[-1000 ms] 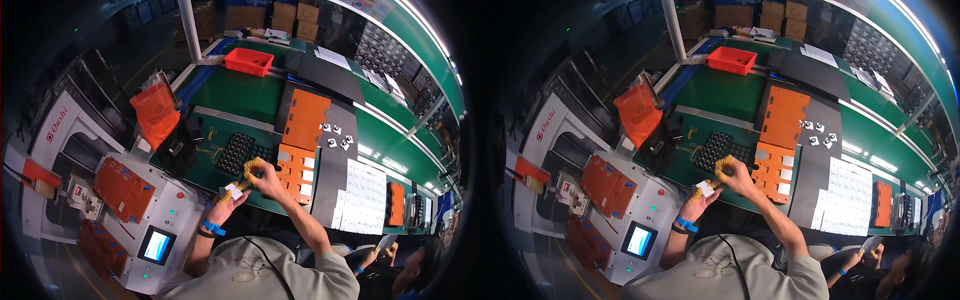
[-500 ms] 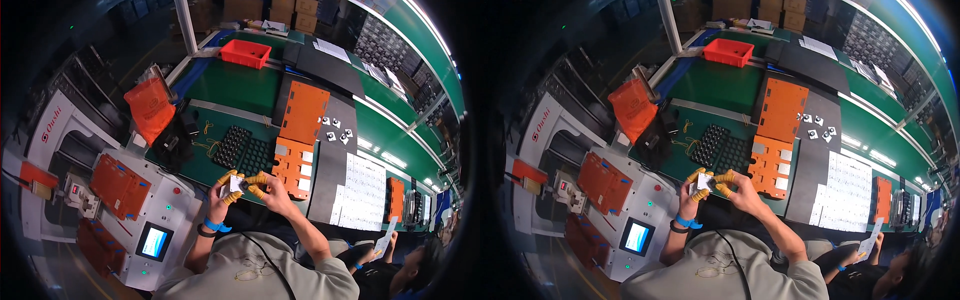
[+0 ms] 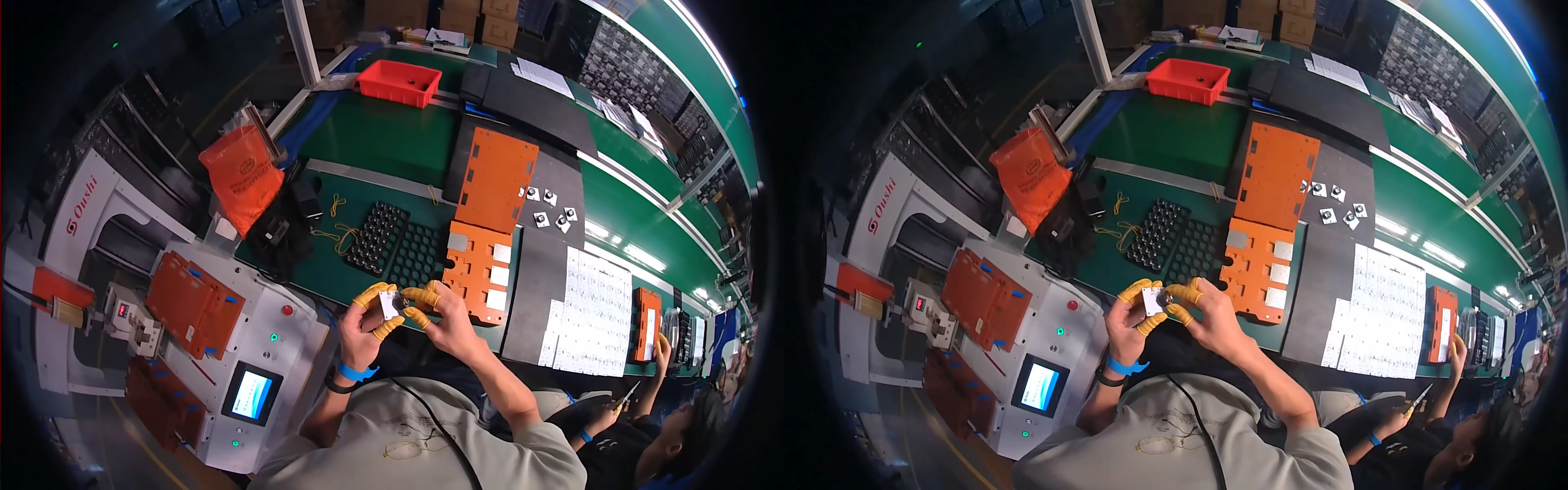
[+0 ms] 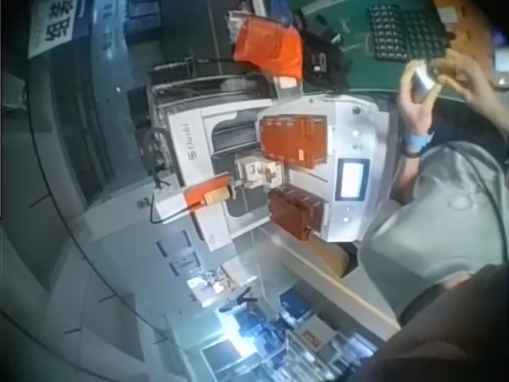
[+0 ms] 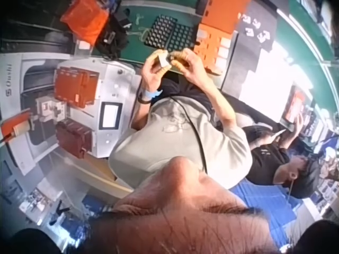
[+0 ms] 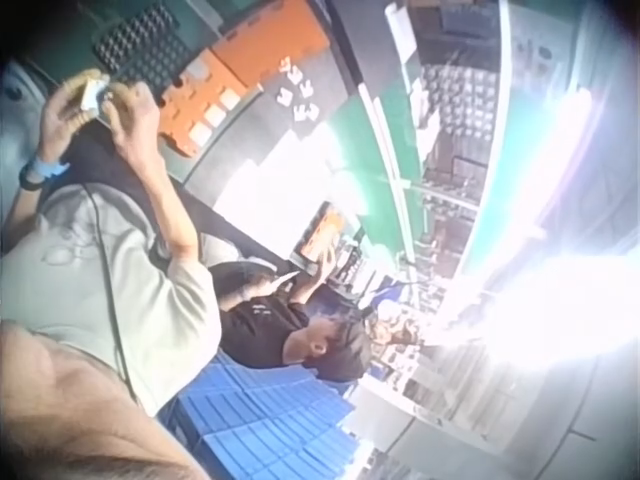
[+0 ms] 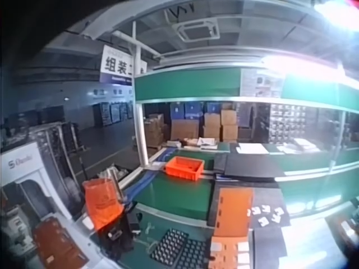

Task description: Assembling yellow components into housings on orange boards and processing them through a machine.

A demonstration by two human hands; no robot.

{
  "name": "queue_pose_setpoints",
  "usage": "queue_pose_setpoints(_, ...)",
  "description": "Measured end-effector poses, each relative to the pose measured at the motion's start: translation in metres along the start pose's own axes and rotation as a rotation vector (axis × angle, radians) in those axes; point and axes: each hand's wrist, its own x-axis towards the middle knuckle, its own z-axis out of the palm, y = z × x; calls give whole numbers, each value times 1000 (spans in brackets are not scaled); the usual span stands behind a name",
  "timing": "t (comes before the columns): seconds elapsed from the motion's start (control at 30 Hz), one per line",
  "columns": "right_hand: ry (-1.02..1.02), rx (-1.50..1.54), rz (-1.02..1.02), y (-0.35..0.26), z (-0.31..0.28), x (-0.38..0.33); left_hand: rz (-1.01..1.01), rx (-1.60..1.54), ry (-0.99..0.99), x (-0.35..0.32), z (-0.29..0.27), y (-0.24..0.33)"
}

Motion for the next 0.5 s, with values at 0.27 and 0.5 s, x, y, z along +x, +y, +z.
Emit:
queue_pose_setpoints(0.27,-98,-256,-228,1,-18,8,-83,-40,-17,0,3,-3)
queue_pose_setpoints(0.5,-98,-263,-193,4,-24,4,-33,94,-40,-1,9,-4)
